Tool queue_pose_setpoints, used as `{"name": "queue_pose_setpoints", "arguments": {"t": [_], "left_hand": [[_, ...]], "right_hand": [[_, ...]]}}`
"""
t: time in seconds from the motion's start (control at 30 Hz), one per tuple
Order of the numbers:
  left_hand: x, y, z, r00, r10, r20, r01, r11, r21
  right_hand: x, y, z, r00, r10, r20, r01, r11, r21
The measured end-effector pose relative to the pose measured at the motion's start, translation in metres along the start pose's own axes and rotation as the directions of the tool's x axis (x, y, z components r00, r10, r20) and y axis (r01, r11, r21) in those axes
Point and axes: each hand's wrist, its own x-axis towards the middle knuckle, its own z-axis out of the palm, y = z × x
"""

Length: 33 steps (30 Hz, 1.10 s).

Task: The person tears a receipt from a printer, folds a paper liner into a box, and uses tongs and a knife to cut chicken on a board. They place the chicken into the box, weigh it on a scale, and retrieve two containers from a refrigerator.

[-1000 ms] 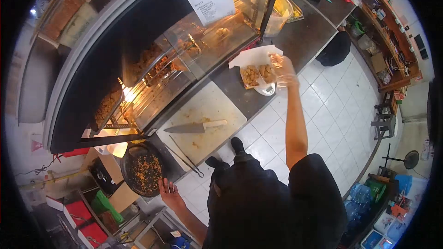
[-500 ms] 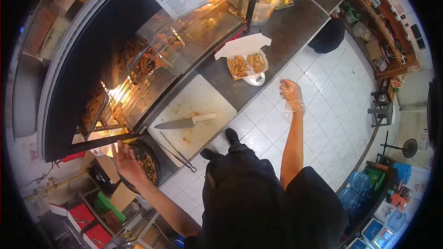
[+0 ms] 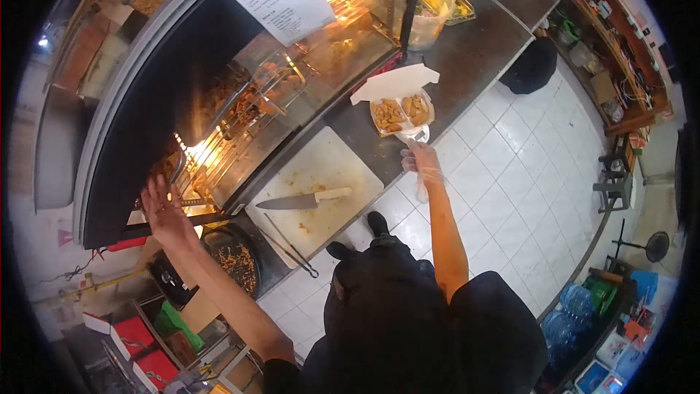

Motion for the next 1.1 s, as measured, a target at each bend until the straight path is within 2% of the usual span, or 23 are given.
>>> {"name": "queue_pose_setpoints", "arguments": {"t": [0.1,0.13,0.2,0.23,0.37,0.43,0.5,0.57,0.6,0.63,0.67,0.7,0.73,0.77,0.8,0.83,0.87,0.9,0.93,0.97,1.0,1.07,1.1], "left_hand": [[-0.009,-0.006,0.011,0.996,-0.042,-0.082,0.05,0.994,0.099],[-0.014,-0.009,0.014,0.996,-0.032,-0.088,0.041,0.994,0.099],[-0.023,-0.019,0.012,0.983,-0.101,-0.154,0.118,0.987,0.108],[-0.026,-0.024,0.007,0.978,-0.122,-0.17,0.137,0.988,0.078],[-0.027,-0.025,-0.004,0.979,-0.097,-0.181,0.111,0.991,0.069],[-0.026,-0.02,-0.007,0.978,-0.084,-0.193,0.1,0.992,0.074],[-0.024,-0.017,-0.006,0.98,-0.073,-0.184,0.092,0.991,0.097],[-0.025,-0.019,-0.006,0.977,-0.065,-0.203,0.093,0.987,0.13],[-0.026,-0.019,-0.005,0.977,-0.053,-0.207,0.083,0.986,0.142],[-0.026,-0.019,-0.006,0.977,-0.053,-0.208,0.07,0.995,0.077],[-0.027,-0.017,-0.005,0.977,-0.044,-0.206,0.054,0.997,0.046],[-0.026,-0.016,-0.006,0.972,-0.05,-0.228,0.058,0.998,0.029],[-0.025,-0.02,-0.006,0.968,-0.064,-0.244,0.067,0.998,0.006],[-0.024,-0.022,-0.003,0.966,-0.066,-0.251,0.067,0.998,-0.005],[-0.024,-0.022,0.001,0.958,-0.078,-0.277,0.081,0.997,0.0],[-0.024,-0.02,0.001,0.947,-0.079,-0.311,0.087,0.996,0.01],[-0.022,-0.021,-0.001,0.94,-0.058,-0.337,0.066,0.998,0.013],[-0.019,-0.025,-0.005,0.941,-0.086,-0.328,0.086,0.996,-0.012],[-0.015,-0.026,-0.008,0.942,-0.111,-0.316,0.106,0.994,-0.033],[-0.013,-0.027,-0.005,0.93,-0.138,-0.34,0.127,0.99,-0.055],[-0.01,-0.031,-0.006,0.944,-0.13,-0.304,0.117,0.991,-0.06],[-0.005,-0.027,0.008,0.944,-0.127,-0.305,0.116,0.992,-0.053],[0.0,-0.028,0.008,0.949,-0.132,-0.286,0.116,0.991,-0.07]], "right_hand": [[0.03,0.008,0.018,0.999,-0.001,-0.052,0.015,0.965,0.262],[0.035,0.009,0.022,0.999,-0.004,-0.041,0.015,0.966,0.26],[0.052,0.017,0.03,0.983,-0.118,-0.144,0.148,0.964,0.221],[0.059,0.02,0.03,0.981,-0.132,-0.144,0.159,0.966,0.203],[0.084,0.025,0.024,0.993,-0.067,-0.096,0.086,0.972,0.217],[0.095,0.023,0.014,0.96,-0.035,-0.277,0.088,0.979,0.181],[0.13,0.042,-0.026,0.94,-0.257,-0.225,0.209,0.954,-0.214],[0.133,0.032,-0.054,0.918,-0.38,-0.114,0.353,0.913,-0.206],[0.129,0.015,-0.054,0.949,-0.26,-0.177,0.253,0.966,-0.061],[0.183,0.035,-0.103,0.898,-0.434,-0.07,0.332,0.775,-0.538],[0.172,0.012,-0.097,0.938,-0.243,-0.247,0.262,0.964,0.048],[0.21,0.028,-0.16,0.866,-0.5,-0.005,0.473,0.823,-0.315],[0.289,0.027,-0.2,0.863,-0.505,-0.001,0.477,0.817,-0.323],[0.311,0.069,-0.274,0.471,-0.819,0.329,0.725,0.147,-0.673],[0.296,0.024,-0.252,0.463,-0.818,0.342,0.732,0.135,-0.668],[0.269,-0.014,-0.237,0.737,-0.656,0.162,0.565,0.467,-0.68],[0.234,-0.035,-0.227,0.924,-0.382,0.006,0.301,0.719,-0.626],[0.236,-0.05,-0.232,0.745,-0.56,0.364,0.526,0.157,-0.836],[0.244,-0.055,-0.245,0.498,-0.478,0.723,0.559,-0.461,-0.69],[0.226,-0.064,-0.226,0.672,-0.558,0.488,0.624,0.071,-0.778],[0.201,-0.076,-0.203,0.853,-0.456,0.255,0.503,0.583,-0.638],[0.198,-0.082,-0.186,0.97,-0.233,-0.062,0.163,0.824,-0.543],[0.192,-0.077,-0.178,0.956,-0.277,-0.099,0.161,0.774,-0.612]]}}
